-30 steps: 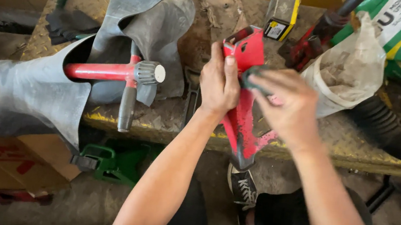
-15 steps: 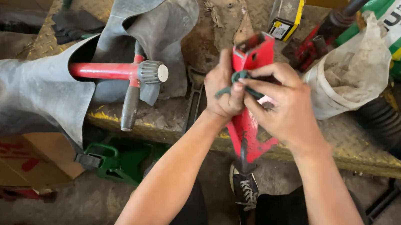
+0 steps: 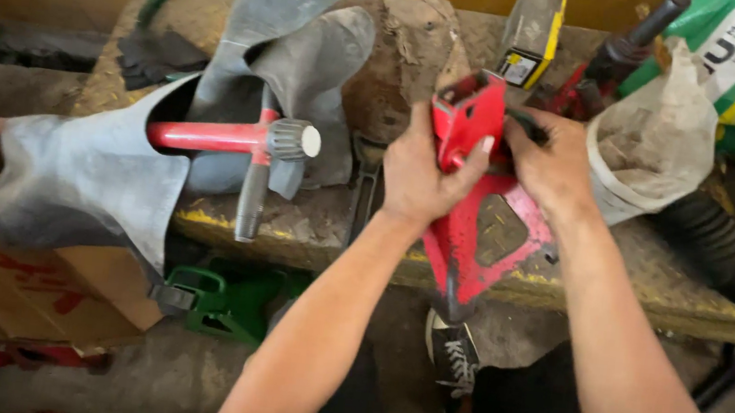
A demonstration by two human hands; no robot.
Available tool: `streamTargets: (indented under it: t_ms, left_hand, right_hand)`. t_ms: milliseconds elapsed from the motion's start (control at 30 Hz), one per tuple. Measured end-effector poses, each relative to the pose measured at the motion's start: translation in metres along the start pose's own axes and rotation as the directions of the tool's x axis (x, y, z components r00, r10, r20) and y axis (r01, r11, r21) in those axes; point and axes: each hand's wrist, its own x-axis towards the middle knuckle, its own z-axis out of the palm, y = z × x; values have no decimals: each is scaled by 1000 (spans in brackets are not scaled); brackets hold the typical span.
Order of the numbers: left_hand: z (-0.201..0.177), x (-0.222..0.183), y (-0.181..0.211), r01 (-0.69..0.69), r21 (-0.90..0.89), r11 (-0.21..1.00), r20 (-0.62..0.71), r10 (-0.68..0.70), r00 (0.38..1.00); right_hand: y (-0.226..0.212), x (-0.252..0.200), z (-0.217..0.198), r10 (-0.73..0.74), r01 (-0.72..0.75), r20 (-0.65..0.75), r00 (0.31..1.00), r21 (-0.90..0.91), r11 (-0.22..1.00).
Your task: Cleaning a floor jack and other mechanical components using a cloth.
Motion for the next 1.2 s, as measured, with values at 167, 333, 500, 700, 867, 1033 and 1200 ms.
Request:
streamTargets:
  t_ms: [167, 333, 500, 700, 867, 1033, 1200]
  left_hand:
    - [1, 0, 7, -11, 37, 999, 20, 10, 1000]
    - [2, 0, 5, -64, 53, 997, 34, 62, 997]
    - [5, -2, 4, -61, 60, 996, 9, 61, 998]
    - [6, -12, 6, -81, 67, 994, 45, 78, 996]
    - [7, -16, 5, -125, 105, 987, 75, 117, 990]
    - [7, -16, 6, -105, 142, 984, 57, 98, 994]
    - [5, -9, 4, -94, 117, 989, 57, 87, 995]
  right_hand:
    - [-14, 1, 4, -99, 118, -66, 993, 463, 878]
    - [18, 4, 3, 42, -41, -12, 999, 89, 995]
    - [10, 11, 2, -33, -13, 196, 980, 232, 973]
    - [-23, 14, 2, -32, -133, 210, 977, 724, 676]
    - [25, 28, 11, 53, -303, 411, 910, 573, 761]
    - [-32, 5, 2, 119, -193, 152, 981, 727, 659]
    - [-38, -17, -1, -176, 201, -107, 979, 304, 931]
